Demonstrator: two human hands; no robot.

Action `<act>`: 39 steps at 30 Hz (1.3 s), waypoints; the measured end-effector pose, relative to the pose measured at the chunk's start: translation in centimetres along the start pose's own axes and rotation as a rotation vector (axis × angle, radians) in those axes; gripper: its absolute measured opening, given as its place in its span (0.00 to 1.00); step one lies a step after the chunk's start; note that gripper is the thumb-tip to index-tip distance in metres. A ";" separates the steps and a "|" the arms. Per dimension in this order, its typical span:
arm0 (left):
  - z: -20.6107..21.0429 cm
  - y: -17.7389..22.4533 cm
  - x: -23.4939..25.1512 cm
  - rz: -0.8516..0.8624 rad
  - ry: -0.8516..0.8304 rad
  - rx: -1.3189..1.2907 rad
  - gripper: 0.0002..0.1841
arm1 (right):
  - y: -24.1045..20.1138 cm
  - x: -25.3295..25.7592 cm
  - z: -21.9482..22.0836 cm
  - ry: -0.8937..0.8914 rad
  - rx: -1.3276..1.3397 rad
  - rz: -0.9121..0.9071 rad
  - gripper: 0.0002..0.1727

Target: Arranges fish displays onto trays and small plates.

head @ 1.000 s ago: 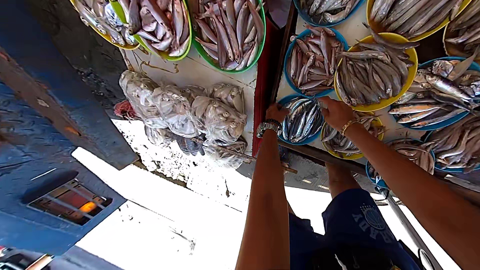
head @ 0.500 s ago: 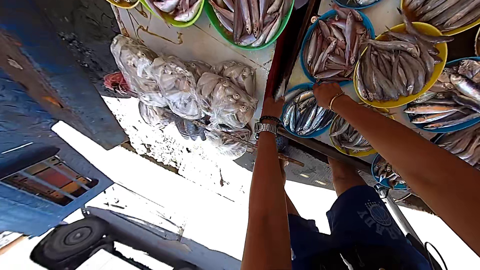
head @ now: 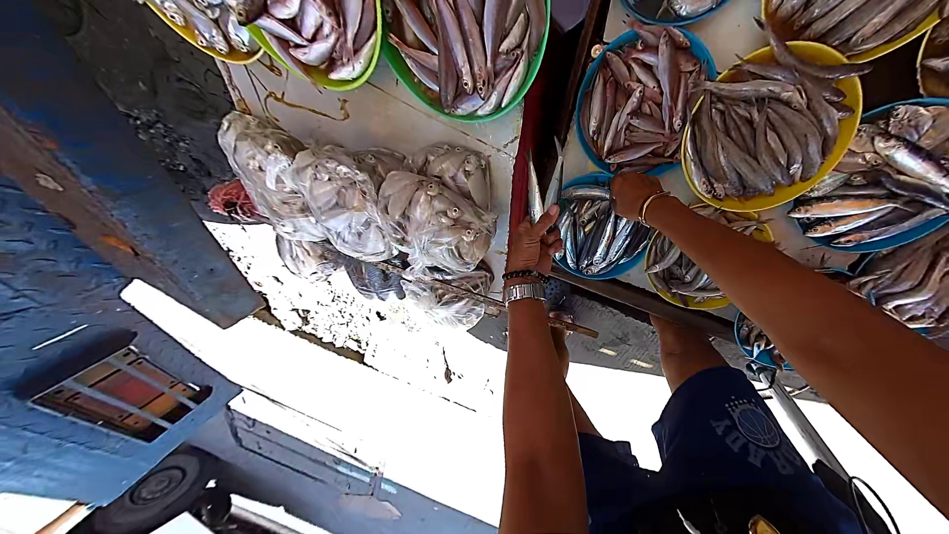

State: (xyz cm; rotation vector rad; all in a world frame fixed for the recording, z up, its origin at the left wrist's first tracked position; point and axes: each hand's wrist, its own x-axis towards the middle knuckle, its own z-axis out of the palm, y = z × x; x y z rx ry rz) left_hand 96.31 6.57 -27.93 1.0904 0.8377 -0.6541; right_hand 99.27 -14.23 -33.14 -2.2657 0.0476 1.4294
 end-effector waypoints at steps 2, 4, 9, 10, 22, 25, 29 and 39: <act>0.5 0.3 -0.6 -0.003 -0.043 0.024 0.03 | 0.1 -0.4 -0.8 -0.023 0.074 -0.021 0.15; 2.9 1.5 -3.1 -0.054 0.010 0.181 0.04 | 0.8 -0.4 -0.9 -0.006 0.227 -0.061 0.13; 0.6 0.0 -1.1 0.080 -0.105 0.371 0.10 | 2.4 -4.1 -0.4 0.054 0.494 -0.211 0.11; 1.1 0.2 -1.0 0.114 -0.079 0.472 0.11 | 2.5 -5.9 -0.4 0.062 0.511 -0.240 0.11; 12.8 -4.7 -4.7 -0.288 -0.608 0.706 0.30 | 15.1 -22.3 1.2 -0.060 1.039 -0.185 0.10; 14.7 -7.3 -5.5 -0.335 -0.605 0.679 0.27 | 18.3 -23.7 2.9 -0.021 1.179 -0.138 0.11; 16.0 -10.1 -6.0 -0.333 -0.591 0.644 0.23 | 25.1 -22.2 6.8 0.377 1.482 0.163 0.19; 15.5 -10.0 -6.4 -0.257 -0.532 0.643 0.24 | 32.5 -16.7 2.8 1.032 1.897 0.948 0.19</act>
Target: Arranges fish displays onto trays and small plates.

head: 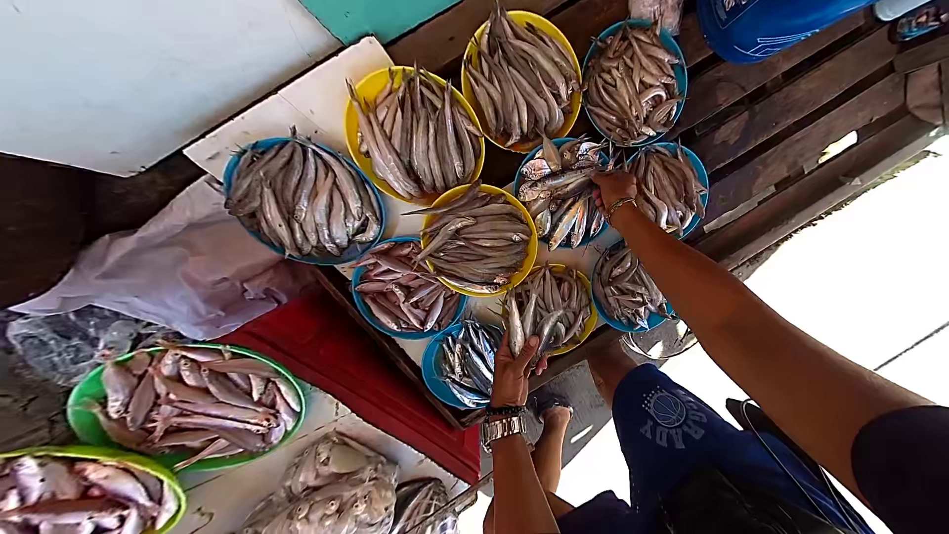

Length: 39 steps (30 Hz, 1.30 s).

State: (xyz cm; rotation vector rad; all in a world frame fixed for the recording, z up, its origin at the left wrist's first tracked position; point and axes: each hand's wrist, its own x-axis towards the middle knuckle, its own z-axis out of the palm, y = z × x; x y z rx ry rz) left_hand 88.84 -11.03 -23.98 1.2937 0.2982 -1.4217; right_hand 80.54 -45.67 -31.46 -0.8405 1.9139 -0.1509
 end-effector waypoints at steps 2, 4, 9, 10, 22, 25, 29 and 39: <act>-0.4 0.2 -0.1 0.018 0.024 -0.002 0.24 | 0.0 0.2 0.5 0.008 -0.003 -0.025 0.18; -0.6 0.4 0.0 0.039 0.047 -0.015 0.25 | -0.1 0.3 0.4 0.026 0.085 0.005 0.17; 0.2 0.7 1.0 0.096 0.116 -0.117 0.22 | 0.0 -0.9 -0.5 0.057 0.361 0.053 0.16; 0.7 0.8 1.4 0.114 0.126 -0.147 0.20 | 0.3 -1.1 -0.8 0.059 0.415 0.010 0.15; 7.3 1.2 9.7 0.244 0.176 0.110 0.23 | 8.6 -9.3 -5.0 -0.460 0.069 -0.535 0.14; 8.4 0.2 11.0 0.177 0.124 0.162 0.21 | 9.0 -9.7 -4.3 -0.435 0.043 -0.479 0.13; 9.4 -0.1 10.8 0.019 0.109 -0.011 0.23 | 8.5 -9.2 -4.3 -0.435 -0.023 -0.426 0.14; 7.3 0.7 10.4 0.056 0.083 -0.253 0.12 | 5.5 -3.4 -5.2 -0.393 -0.184 -0.165 0.25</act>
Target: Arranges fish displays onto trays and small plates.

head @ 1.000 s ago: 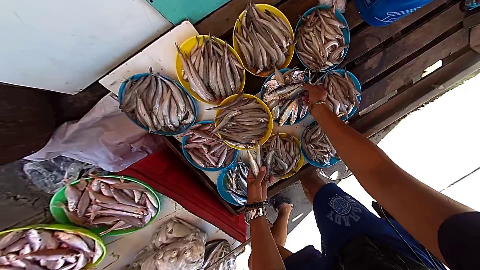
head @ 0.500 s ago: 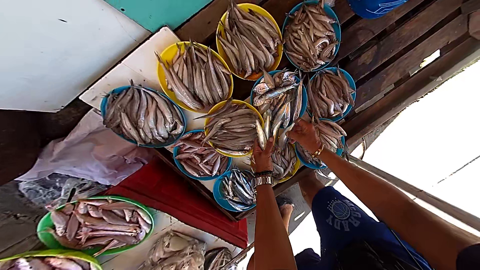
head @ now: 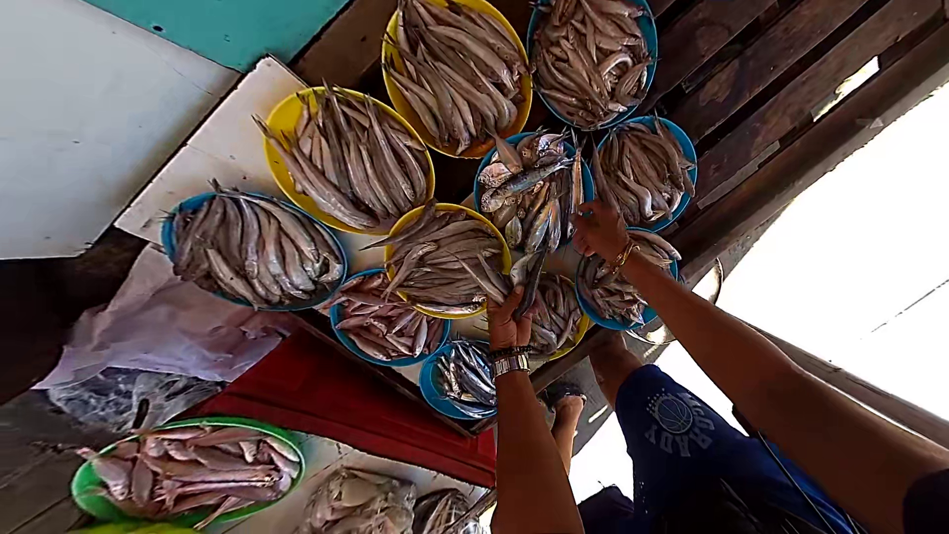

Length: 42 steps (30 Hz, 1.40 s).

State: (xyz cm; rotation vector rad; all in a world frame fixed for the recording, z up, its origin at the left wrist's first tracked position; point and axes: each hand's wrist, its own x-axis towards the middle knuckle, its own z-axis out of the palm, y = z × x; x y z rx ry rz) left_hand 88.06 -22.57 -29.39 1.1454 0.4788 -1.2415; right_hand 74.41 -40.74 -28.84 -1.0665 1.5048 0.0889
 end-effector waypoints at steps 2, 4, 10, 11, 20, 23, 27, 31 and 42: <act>-0.2 0.5 0.3 0.018 -0.020 0.005 0.12 | -0.1 2.4 0.0 0.099 -0.035 0.127 0.27; -0.5 0.9 0.6 0.033 -0.037 0.002 0.12 | -0.5 3.7 0.6 0.156 -0.020 0.167 0.24; -1.2 1.5 0.3 0.052 -0.066 -0.027 0.13 | 0.2 4.3 0.9 0.253 -0.072 0.029 0.21; -1.2 1.6 0.1 0.050 -0.051 -0.031 0.13 | 0.4 4.3 0.8 0.264 -0.110 0.002 0.20; -3.4 1.5 -2.1 0.036 -0.047 -0.027 0.13 | -1.6 4.4 2.1 0.283 -0.212 0.086 0.39; -3.9 1.4 -2.5 0.030 -0.048 -0.038 0.14 | -2.2 4.7 1.5 0.264 -0.243 0.118 0.33; -4.2 1.4 -2.8 0.028 -0.029 -0.044 0.15 | -0.5 5.4 0.1 0.299 -0.073 -0.013 0.23; -4.7 1.5 -3.0 0.037 -0.027 -0.040 0.14 | 1.4 4.3 -1.7 0.172 0.377 -0.079 0.16; -5.7 1.6 -3.6 0.069 -0.014 -0.034 0.13 | 2.2 -1.2 1.8 0.128 0.524 -0.219 0.13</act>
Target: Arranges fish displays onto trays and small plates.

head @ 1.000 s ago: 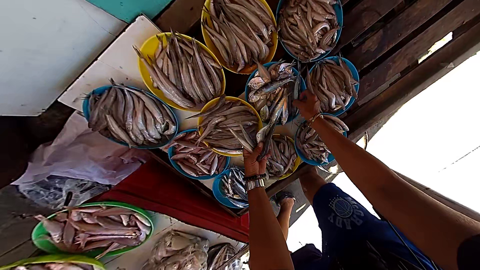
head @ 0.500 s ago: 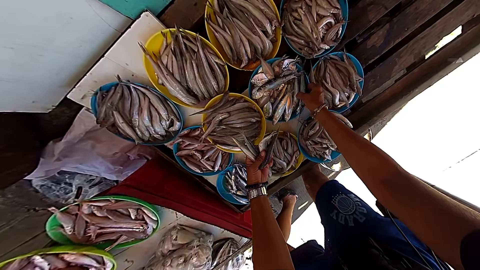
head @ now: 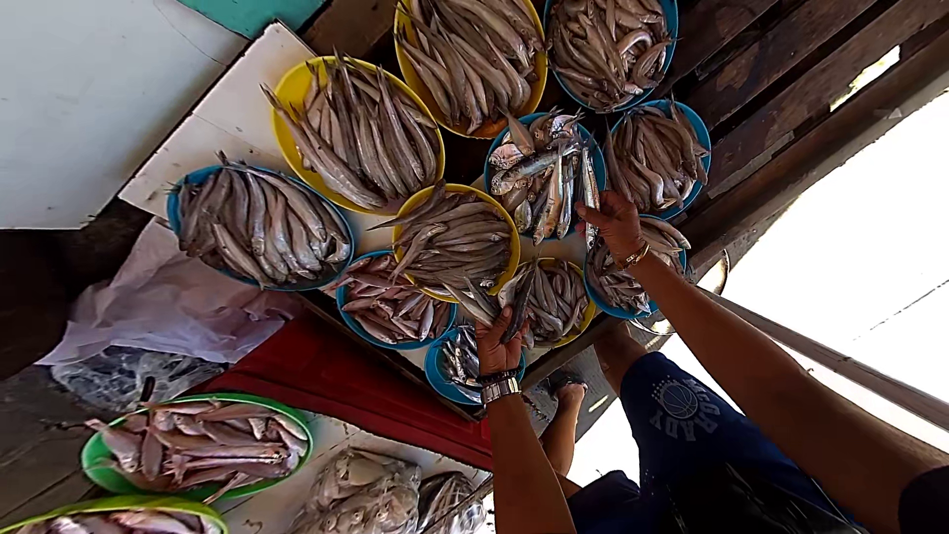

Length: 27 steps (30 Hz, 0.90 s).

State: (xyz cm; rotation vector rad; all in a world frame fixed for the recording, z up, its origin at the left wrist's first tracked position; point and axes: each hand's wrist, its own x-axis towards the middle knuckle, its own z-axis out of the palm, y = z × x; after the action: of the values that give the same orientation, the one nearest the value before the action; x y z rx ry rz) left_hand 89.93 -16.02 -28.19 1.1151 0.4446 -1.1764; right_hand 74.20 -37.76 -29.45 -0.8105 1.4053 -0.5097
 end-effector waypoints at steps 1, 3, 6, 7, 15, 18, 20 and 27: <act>0.0 0.2 -0.1 0.007 -0.004 -0.006 0.13 | 0.1 0.5 -0.2 0.074 -0.050 0.042 0.13; -0.1 0.6 -0.3 0.014 0.006 -0.006 0.13 | -0.1 1.9 -1.1 0.218 -0.221 0.119 0.14; -0.1 0.9 -0.6 0.022 0.019 -0.013 0.12 | -0.4 3.9 -2.1 0.304 -0.543 0.098 0.22; -0.2 0.9 -0.6 0.025 0.022 -0.013 0.12 | -0.7 4.5 -2.0 0.303 -0.602 0.080 0.24; -0.8 0.1 -0.7 0.004 0.003 -0.001 0.13 | -2.3 6.9 2.3 0.189 -0.886 0.206 0.32; -0.8 0.1 -0.9 0.001 0.009 0.002 0.13 | -2.5 7.0 3.1 0.198 -0.887 0.224 0.33; -0.8 0.0 -0.9 0.003 0.008 0.010 0.13 | -2.5 7.4 3.2 0.198 -0.881 0.227 0.34; -1.1 -0.1 -1.2 -0.012 0.006 0.017 0.12 | -3.1 8.6 3.5 0.191 -0.964 0.257 0.45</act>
State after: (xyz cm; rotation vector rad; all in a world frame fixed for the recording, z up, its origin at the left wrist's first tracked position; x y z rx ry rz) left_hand 89.72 -14.46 -27.80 1.1320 0.4465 -1.1894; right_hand 79.15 -45.46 -32.83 -1.3274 1.9159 0.3524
